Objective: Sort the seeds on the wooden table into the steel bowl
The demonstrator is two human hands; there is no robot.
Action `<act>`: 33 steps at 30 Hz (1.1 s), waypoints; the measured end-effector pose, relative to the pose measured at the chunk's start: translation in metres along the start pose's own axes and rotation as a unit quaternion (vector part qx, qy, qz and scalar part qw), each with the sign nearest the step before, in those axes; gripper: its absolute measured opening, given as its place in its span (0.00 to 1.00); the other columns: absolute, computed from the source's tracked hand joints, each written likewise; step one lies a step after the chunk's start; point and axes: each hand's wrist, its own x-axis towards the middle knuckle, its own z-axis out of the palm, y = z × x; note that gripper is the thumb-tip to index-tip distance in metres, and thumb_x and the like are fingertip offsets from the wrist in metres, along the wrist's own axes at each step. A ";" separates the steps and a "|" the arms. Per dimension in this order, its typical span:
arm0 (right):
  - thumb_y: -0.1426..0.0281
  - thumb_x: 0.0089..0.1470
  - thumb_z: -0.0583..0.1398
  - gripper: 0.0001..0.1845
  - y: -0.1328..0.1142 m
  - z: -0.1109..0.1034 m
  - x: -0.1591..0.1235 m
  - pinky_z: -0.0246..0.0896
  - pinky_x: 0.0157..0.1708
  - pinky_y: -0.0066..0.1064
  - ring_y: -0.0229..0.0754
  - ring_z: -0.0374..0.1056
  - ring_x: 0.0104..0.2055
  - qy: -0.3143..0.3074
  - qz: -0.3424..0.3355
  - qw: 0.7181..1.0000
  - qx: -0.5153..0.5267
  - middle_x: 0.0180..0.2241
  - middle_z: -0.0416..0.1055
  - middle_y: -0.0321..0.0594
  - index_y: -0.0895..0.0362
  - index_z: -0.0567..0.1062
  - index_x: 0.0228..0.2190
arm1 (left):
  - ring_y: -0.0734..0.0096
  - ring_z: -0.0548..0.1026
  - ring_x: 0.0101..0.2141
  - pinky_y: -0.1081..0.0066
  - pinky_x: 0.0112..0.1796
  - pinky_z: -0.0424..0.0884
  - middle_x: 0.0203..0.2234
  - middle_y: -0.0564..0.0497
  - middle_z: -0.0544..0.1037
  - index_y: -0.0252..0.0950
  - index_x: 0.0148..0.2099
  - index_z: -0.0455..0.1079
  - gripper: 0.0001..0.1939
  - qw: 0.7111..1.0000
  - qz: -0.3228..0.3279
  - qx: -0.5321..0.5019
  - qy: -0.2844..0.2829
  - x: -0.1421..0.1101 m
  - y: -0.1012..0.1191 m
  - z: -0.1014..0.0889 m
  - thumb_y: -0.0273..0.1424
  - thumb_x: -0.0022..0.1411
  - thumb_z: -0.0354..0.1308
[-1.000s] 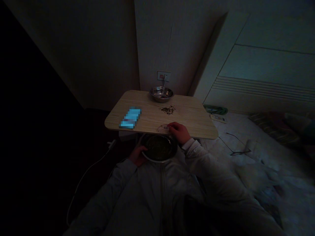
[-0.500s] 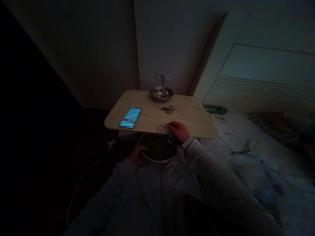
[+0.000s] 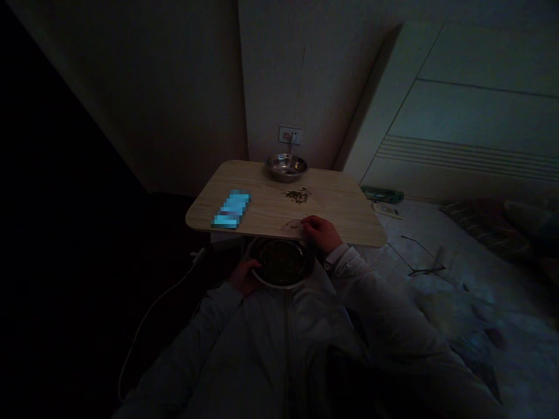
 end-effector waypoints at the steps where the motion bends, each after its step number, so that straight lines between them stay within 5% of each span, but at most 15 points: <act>1: 0.71 0.47 0.57 0.10 0.001 -0.002 0.000 0.62 0.35 0.30 0.38 0.68 0.30 0.003 -0.002 1.000 -0.010 0.28 0.76 0.38 0.57 0.78 0.30 | 0.58 0.81 0.37 0.63 0.38 0.77 0.30 0.45 0.83 0.29 0.50 0.72 0.28 1.000 0.001 -0.001 -0.002 0.000 0.000 0.000 0.14 0.46 0.50; 14: 0.70 0.45 0.57 0.09 0.018 -0.027 0.011 0.62 0.30 0.28 0.36 0.66 0.24 0.054 0.093 0.993 0.044 0.21 0.73 0.35 0.58 0.77 0.28 | 0.58 0.81 0.37 0.62 0.39 0.77 0.30 0.46 0.83 0.29 0.48 0.72 0.25 1.000 -0.001 -0.004 -0.011 0.005 -0.002 -0.005 0.14 0.47 0.49; 33: 0.72 0.45 0.59 0.08 0.007 -0.007 0.010 0.63 0.36 0.30 0.37 0.69 0.29 0.026 0.046 0.998 0.022 0.25 0.75 0.36 0.57 0.77 0.30 | 0.58 0.81 0.38 0.63 0.38 0.77 0.31 0.45 0.83 0.30 0.48 0.72 0.26 1.000 0.004 0.005 -0.008 0.001 -0.002 -0.002 0.14 0.46 0.50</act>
